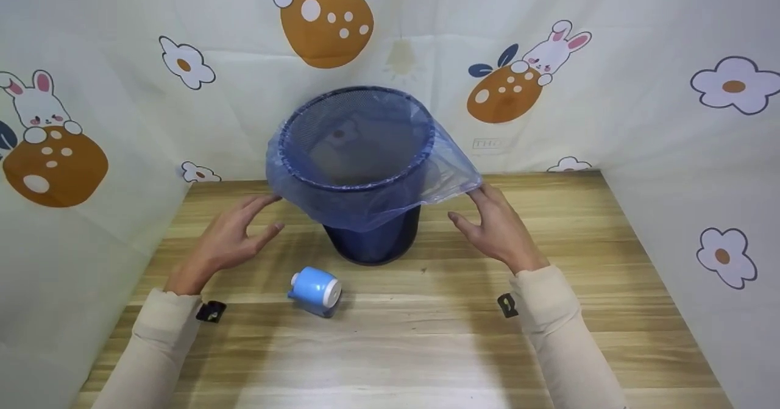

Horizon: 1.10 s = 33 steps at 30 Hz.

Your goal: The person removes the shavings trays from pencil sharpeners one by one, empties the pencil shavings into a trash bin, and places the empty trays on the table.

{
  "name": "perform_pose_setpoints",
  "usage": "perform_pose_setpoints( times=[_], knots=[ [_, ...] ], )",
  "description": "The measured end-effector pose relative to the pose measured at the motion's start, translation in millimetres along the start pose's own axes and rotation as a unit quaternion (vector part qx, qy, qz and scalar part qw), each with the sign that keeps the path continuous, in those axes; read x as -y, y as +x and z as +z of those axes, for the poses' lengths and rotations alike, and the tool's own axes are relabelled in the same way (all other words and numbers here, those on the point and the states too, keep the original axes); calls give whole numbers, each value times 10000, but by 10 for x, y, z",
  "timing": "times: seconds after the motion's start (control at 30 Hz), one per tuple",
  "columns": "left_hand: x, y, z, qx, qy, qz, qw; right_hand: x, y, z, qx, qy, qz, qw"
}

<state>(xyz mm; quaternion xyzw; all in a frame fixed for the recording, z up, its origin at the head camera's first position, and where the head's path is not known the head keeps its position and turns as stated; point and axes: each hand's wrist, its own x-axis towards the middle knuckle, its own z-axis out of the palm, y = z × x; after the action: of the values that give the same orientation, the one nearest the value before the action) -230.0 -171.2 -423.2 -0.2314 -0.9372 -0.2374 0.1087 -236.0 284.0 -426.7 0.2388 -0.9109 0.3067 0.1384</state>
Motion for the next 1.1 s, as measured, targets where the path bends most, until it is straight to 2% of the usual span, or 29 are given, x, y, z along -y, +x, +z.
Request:
perform_pose_setpoints(
  times=[0.47,0.8,1.0,1.1],
  knots=[
    [-124,-145,212,309,-277,102,9991,85,-58,169,80,137,-179,9997],
    [-204,-180,288,767,-352,-4,9964,137,-51,278,208,235,-196,9993],
    [-226,-175,385,951,-533,336,9935,170,-40,335,288,333,-137,9989],
    [-235,-178,440,1158,-724,446,9896,177,-39,365,248,333,-178,9990]
  ],
)
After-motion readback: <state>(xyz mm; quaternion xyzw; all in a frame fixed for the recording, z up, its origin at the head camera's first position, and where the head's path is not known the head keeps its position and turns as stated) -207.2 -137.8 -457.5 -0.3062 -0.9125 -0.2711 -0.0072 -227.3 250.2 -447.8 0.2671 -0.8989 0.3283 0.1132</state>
